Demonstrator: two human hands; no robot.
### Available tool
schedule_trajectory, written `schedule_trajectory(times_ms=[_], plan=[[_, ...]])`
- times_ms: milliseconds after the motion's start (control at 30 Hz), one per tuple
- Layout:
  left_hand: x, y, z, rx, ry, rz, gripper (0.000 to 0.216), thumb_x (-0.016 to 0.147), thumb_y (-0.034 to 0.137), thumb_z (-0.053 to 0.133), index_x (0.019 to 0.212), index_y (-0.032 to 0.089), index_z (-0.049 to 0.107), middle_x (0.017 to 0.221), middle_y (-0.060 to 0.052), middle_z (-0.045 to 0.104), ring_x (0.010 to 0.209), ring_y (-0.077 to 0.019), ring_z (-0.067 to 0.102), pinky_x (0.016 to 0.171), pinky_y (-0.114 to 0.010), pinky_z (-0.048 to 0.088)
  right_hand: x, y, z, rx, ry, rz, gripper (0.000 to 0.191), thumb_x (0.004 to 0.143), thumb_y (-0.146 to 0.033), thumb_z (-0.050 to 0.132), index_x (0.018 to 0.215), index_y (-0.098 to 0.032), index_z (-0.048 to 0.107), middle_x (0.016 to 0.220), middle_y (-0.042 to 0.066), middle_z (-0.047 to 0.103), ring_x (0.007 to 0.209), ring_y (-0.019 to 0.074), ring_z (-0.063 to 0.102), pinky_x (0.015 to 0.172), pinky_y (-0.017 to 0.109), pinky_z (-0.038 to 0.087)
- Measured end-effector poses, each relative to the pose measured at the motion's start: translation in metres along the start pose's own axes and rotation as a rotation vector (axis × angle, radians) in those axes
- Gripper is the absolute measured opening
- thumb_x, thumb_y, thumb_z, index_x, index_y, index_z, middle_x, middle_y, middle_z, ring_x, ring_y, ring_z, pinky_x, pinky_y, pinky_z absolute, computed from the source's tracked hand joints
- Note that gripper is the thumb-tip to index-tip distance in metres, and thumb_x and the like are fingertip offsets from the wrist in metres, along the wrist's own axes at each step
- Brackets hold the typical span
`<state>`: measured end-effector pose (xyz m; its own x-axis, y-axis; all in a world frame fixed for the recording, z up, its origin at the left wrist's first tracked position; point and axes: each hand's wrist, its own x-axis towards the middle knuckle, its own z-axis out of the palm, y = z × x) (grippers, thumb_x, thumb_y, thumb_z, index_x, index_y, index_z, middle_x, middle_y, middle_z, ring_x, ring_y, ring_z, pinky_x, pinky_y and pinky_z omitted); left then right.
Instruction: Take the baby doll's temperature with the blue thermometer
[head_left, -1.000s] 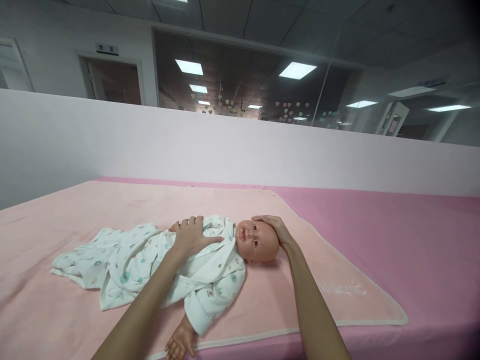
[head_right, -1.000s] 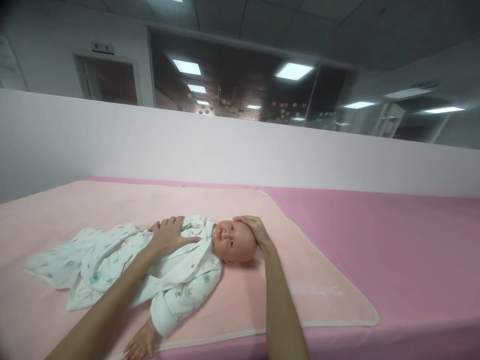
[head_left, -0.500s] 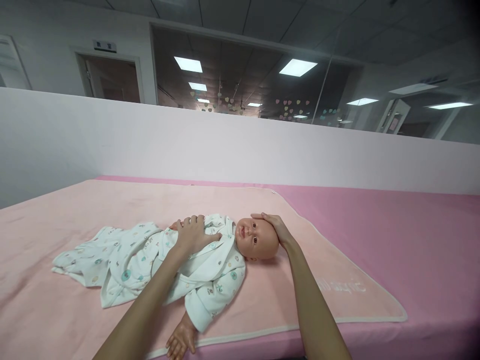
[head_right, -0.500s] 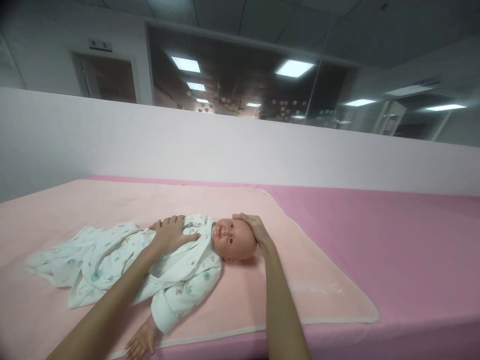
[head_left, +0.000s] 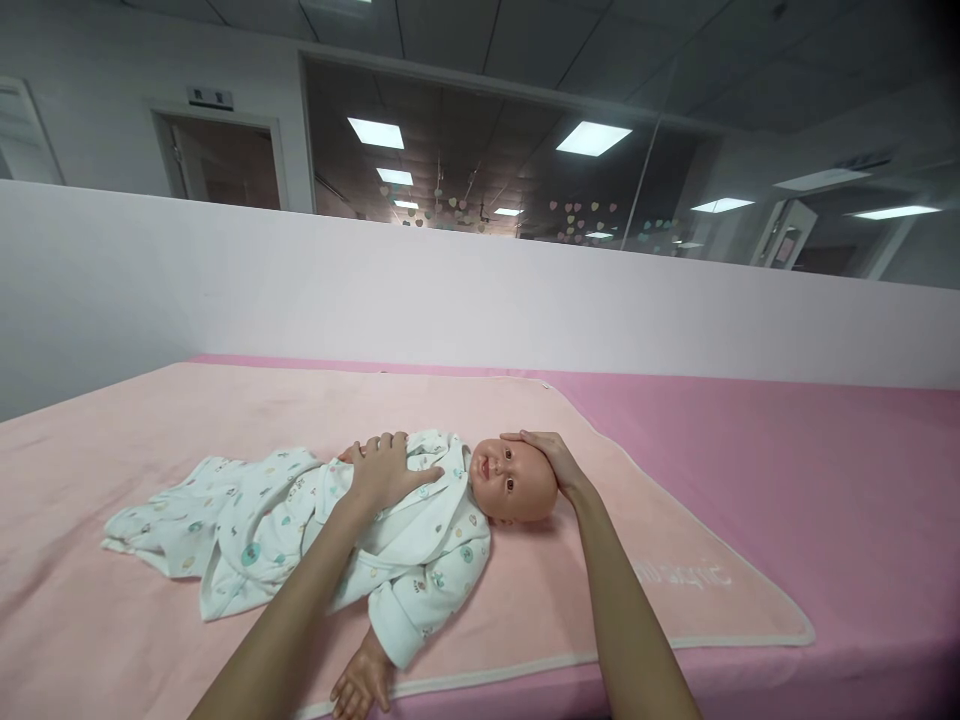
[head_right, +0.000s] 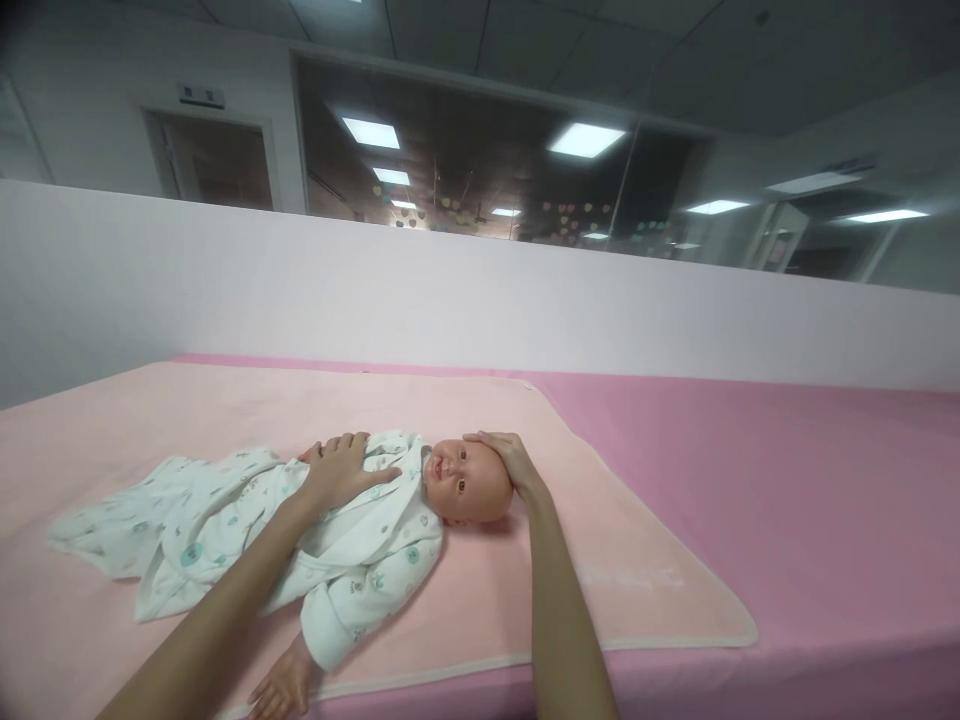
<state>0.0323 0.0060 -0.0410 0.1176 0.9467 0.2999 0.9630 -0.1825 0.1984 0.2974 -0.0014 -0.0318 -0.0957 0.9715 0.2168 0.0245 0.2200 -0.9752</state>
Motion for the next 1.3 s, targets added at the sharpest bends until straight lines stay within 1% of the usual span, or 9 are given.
schedule_trajectory(times_ms=[167,367,433,500,600,700,1033,1200,1300], plan=[[0.0018,-0.003,0.0015,0.035,-0.043,0.031,0.087,0.054,0.078,0.036,0.114,0.015,0.043,0.116,-0.017,0.049,0.108,-0.0355,0.04,0.09,-0.049,0.02,0.0008,0.0005,0.0,-0.016,0.016,-0.031,0.034,0.067,-0.045,0.061,0.085,-0.017,0.069,0.1,0.007,0.064,0.102,0.0255,0.053,0.093,0.037,0.037],[0.0018,-0.0035,0.0017,0.056,-0.054,0.066,0.086,0.056,0.078,0.035,0.113,0.014,0.044,0.117,-0.018,0.048,0.109,-0.0357,0.039,0.09,-0.051,0.02,0.0072,0.0058,-0.0027,0.011,0.135,-0.093,0.035,0.064,-0.037,0.064,0.097,-0.023,0.065,0.107,0.005,0.061,0.1,0.0237,0.055,0.09,0.038,0.038],[0.001,-0.0026,0.0011,0.044,-0.05,0.063,0.087,0.056,0.079,0.034,0.113,0.014,0.044,0.116,-0.018,0.049,0.109,-0.0357,0.039,0.091,-0.051,0.019,0.0086,0.0074,-0.0029,0.015,0.189,-0.143,0.035,0.064,-0.037,0.064,0.096,-0.023,0.065,0.107,0.005,0.062,0.097,0.0235,0.057,0.088,0.037,0.04],[0.0005,-0.002,0.0005,0.029,-0.046,0.059,0.086,0.057,0.079,0.032,0.112,0.015,0.045,0.116,-0.017,0.049,0.109,-0.0355,0.04,0.091,-0.051,0.019,0.0084,0.0077,-0.0021,0.001,0.22,-0.182,0.031,0.065,-0.04,0.063,0.089,-0.021,0.068,0.101,0.005,0.064,0.093,0.0236,0.058,0.085,0.036,0.041],[0.0004,-0.0021,0.0004,0.006,-0.04,0.059,0.083,0.06,0.078,0.029,0.11,0.015,0.047,0.114,-0.017,0.05,0.108,-0.0351,0.04,0.092,-0.052,0.019,0.0053,0.0056,-0.0001,-0.052,0.187,-0.165,0.03,0.066,-0.044,0.06,0.074,-0.017,0.071,0.085,0.007,0.068,0.086,0.024,0.059,0.08,0.034,0.042],[0.0009,-0.003,0.0014,-0.02,-0.024,0.062,0.081,0.063,0.077,0.026,0.109,0.014,0.047,0.112,-0.017,0.052,0.107,-0.0345,0.041,0.091,-0.053,0.02,0.0023,0.0032,0.0008,-0.072,0.167,-0.135,0.032,0.066,-0.045,0.06,0.069,-0.016,0.071,0.077,0.007,0.069,0.08,0.0235,0.06,0.075,0.033,0.043],[0.0019,-0.0047,0.0053,-0.01,0.024,0.081,0.068,0.072,0.07,0.022,0.097,0.014,0.051,0.103,-0.015,0.055,0.1,-0.0317,0.046,0.089,-0.052,0.023,0.0032,0.0028,-0.0004,-0.056,0.166,-0.136,0.027,0.065,-0.041,0.061,0.067,-0.016,0.071,0.076,0.008,0.068,0.082,0.0229,0.059,0.076,0.032,0.043],[0.0021,-0.0053,0.0068,0.018,0.033,0.074,0.055,0.078,0.06,0.025,0.098,0.015,0.05,0.105,-0.014,0.055,0.101,-0.0305,0.045,0.09,-0.052,0.021,0.0026,0.0029,-0.0008,-0.066,0.142,-0.17,0.028,0.066,-0.042,0.059,0.067,-0.016,0.07,0.078,0.007,0.068,0.082,0.0232,0.059,0.078,0.033,0.042],[0.0023,-0.0054,0.0052,0.015,0.012,0.069,0.056,0.076,0.061,0.028,0.1,0.016,0.05,0.106,-0.014,0.054,0.102,-0.0307,0.045,0.09,-0.051,0.021,0.0031,0.003,-0.0008,-0.064,0.128,-0.199,0.027,0.066,-0.043,0.059,0.067,-0.018,0.07,0.08,0.006,0.068,0.084,0.0237,0.059,0.081,0.035,0.042]])
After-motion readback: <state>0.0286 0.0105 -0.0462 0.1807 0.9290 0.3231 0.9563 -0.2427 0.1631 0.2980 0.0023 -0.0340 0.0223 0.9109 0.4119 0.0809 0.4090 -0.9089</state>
